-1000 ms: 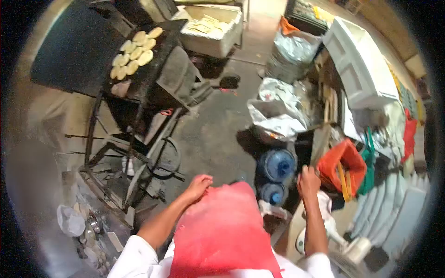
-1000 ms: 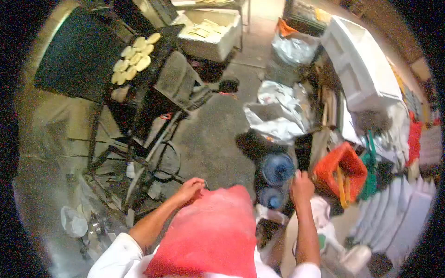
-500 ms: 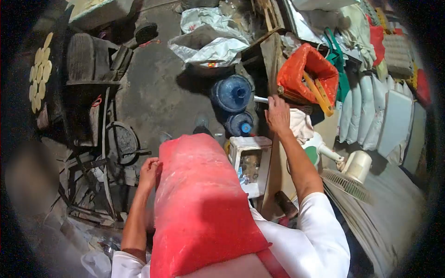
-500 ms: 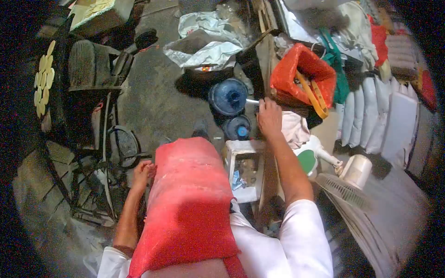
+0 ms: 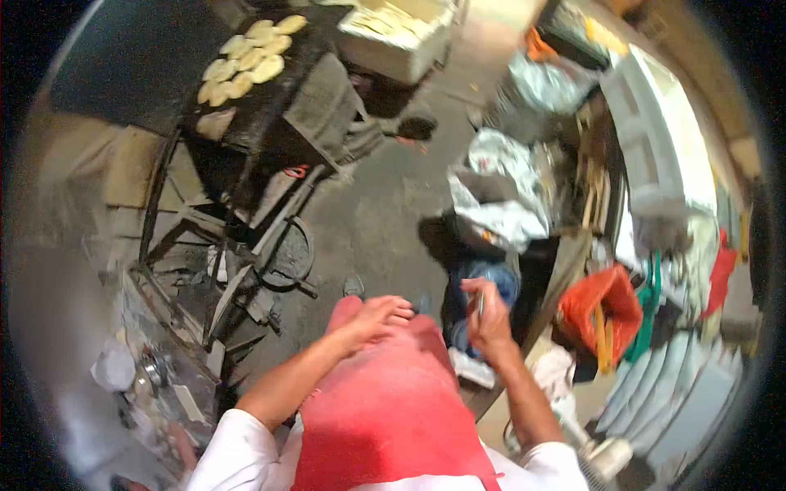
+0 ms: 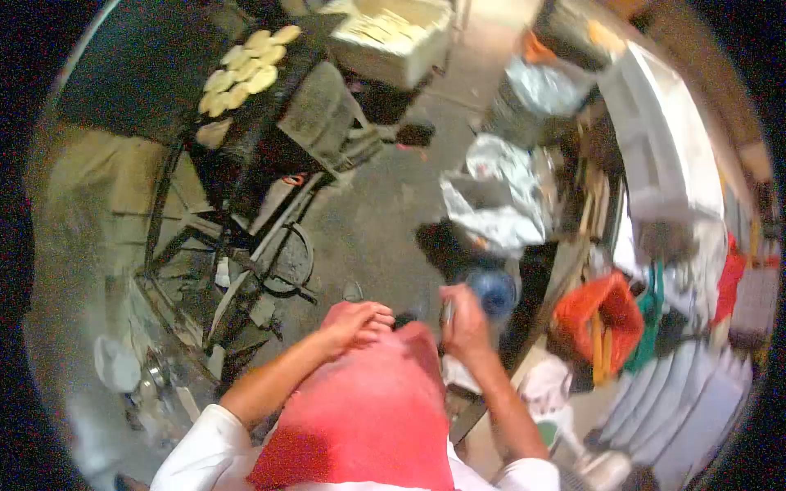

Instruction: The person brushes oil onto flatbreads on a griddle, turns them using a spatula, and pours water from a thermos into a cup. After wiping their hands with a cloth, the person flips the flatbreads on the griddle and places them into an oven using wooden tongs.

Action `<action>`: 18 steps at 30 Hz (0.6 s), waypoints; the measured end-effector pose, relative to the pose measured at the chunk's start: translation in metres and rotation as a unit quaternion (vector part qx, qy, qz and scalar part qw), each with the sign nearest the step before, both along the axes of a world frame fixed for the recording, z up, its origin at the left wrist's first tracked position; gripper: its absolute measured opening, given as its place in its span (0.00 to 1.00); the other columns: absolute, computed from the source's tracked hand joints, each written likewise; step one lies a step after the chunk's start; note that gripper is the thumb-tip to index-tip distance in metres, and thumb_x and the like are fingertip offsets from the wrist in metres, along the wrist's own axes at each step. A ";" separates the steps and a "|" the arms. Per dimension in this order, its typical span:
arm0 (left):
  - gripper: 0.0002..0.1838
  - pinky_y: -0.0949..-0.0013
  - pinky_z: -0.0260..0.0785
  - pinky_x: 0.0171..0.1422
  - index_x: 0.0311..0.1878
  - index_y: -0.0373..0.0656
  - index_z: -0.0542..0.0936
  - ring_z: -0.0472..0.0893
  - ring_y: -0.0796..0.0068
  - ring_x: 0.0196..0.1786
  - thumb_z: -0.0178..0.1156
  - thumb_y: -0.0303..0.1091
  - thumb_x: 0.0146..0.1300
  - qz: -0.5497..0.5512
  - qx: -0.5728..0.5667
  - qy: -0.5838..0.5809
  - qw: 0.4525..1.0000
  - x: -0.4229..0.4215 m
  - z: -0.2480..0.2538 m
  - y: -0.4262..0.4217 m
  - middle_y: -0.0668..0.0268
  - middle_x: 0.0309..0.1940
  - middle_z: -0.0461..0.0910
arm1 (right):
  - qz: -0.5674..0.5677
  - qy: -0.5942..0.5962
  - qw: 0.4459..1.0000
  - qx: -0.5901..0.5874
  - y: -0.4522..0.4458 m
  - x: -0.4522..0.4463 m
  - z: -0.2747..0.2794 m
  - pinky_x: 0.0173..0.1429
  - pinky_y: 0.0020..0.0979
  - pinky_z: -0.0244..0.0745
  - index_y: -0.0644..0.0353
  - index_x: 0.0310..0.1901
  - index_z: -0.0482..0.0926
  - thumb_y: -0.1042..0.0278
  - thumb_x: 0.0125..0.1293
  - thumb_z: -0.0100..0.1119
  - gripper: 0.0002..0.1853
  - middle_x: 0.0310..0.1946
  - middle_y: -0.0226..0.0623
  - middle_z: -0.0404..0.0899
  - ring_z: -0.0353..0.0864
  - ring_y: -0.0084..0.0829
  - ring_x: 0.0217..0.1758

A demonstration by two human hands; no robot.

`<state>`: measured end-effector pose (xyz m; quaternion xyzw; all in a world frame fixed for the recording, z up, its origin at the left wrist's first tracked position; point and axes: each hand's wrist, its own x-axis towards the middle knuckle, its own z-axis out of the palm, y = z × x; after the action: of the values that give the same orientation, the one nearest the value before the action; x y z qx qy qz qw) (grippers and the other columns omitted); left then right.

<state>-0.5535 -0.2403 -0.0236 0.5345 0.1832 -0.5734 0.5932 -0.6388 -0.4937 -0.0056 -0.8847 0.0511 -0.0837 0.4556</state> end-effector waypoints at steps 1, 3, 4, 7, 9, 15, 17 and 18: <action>0.20 0.64 0.77 0.46 0.54 0.43 0.75 0.81 0.73 0.45 0.53 0.50 0.74 0.037 -0.044 0.049 0.997 0.006 0.014 -0.015 0.63 0.43 0.82 | 0.028 -0.085 0.993 0.072 0.023 0.021 0.009 0.59 0.41 0.76 0.64 0.45 0.68 0.80 0.70 0.48 0.05 0.49 0.51 0.78 0.81 0.46 0.54; 0.19 0.64 0.77 0.47 0.53 0.44 0.76 0.81 0.74 0.46 0.52 0.51 0.74 0.144 -0.135 0.049 0.979 0.022 0.027 -0.027 0.65 0.43 0.82 | 0.041 -0.017 0.930 0.364 0.062 0.043 0.041 0.65 0.43 0.73 0.64 0.46 0.68 0.85 0.69 0.47 0.08 0.53 0.50 0.78 0.79 0.46 0.60; 0.19 0.64 0.76 0.48 0.52 0.45 0.76 0.80 0.74 0.47 0.51 0.52 0.75 0.227 -0.220 0.062 0.947 0.033 0.034 -0.027 0.66 0.42 0.82 | 0.069 -0.097 0.947 0.298 0.078 0.060 0.055 0.65 0.44 0.73 0.64 0.46 0.69 0.87 0.68 0.47 0.09 0.56 0.51 0.77 0.79 0.47 0.61; 0.15 0.65 0.76 0.46 0.50 0.47 0.77 0.81 0.74 0.44 0.49 0.47 0.76 0.281 -0.258 -0.060 0.922 0.074 0.057 -0.003 0.68 0.41 0.82 | 0.150 -0.213 0.952 0.163 0.092 0.102 0.077 0.65 0.43 0.74 0.65 0.50 0.72 0.89 0.67 0.47 0.13 0.60 0.54 0.74 0.77 0.49 0.63; 0.11 0.68 0.75 0.43 0.48 0.48 0.76 0.81 0.75 0.41 0.49 0.42 0.77 0.335 -0.261 -0.069 0.903 0.102 0.058 0.018 0.69 0.40 0.82 | 0.165 -0.168 0.969 0.076 0.098 0.118 0.082 0.63 0.41 0.75 0.65 0.55 0.73 0.89 0.66 0.48 0.18 0.57 0.54 0.77 0.78 0.50 0.62; 0.04 0.70 0.77 0.38 0.44 0.49 0.76 0.82 0.76 0.36 0.55 0.36 0.73 0.374 -0.196 -0.223 0.878 0.205 0.054 0.087 0.69 0.39 0.82 | 0.050 0.258 0.846 0.464 0.102 0.205 0.052 0.49 0.29 0.79 0.64 0.64 0.71 0.57 0.77 0.48 0.22 0.49 0.42 0.81 0.81 0.28 0.46; 0.05 0.71 0.77 0.36 0.45 0.48 0.76 0.82 0.78 0.36 0.56 0.36 0.72 0.361 -0.184 -0.238 0.883 0.247 0.044 0.095 0.69 0.38 0.81 | 0.082 0.316 0.789 0.521 0.119 0.250 0.058 0.44 0.25 0.77 0.64 0.64 0.71 0.60 0.77 0.49 0.21 0.44 0.39 0.82 0.80 0.23 0.40; 0.06 0.71 0.77 0.37 0.46 0.48 0.77 0.82 0.78 0.36 0.57 0.37 0.72 0.338 -0.165 -0.245 0.894 0.270 0.037 0.096 0.70 0.37 0.81 | 0.076 0.316 0.791 0.518 0.130 0.273 0.056 0.44 0.25 0.77 0.64 0.64 0.71 0.60 0.77 0.49 0.21 0.44 0.39 0.82 0.80 0.23 0.40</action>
<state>-0.2838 -0.1438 0.0133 0.4583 0.1047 -0.2114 0.8569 -0.3661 -0.3641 0.0503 -0.4947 0.1607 0.2742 0.8088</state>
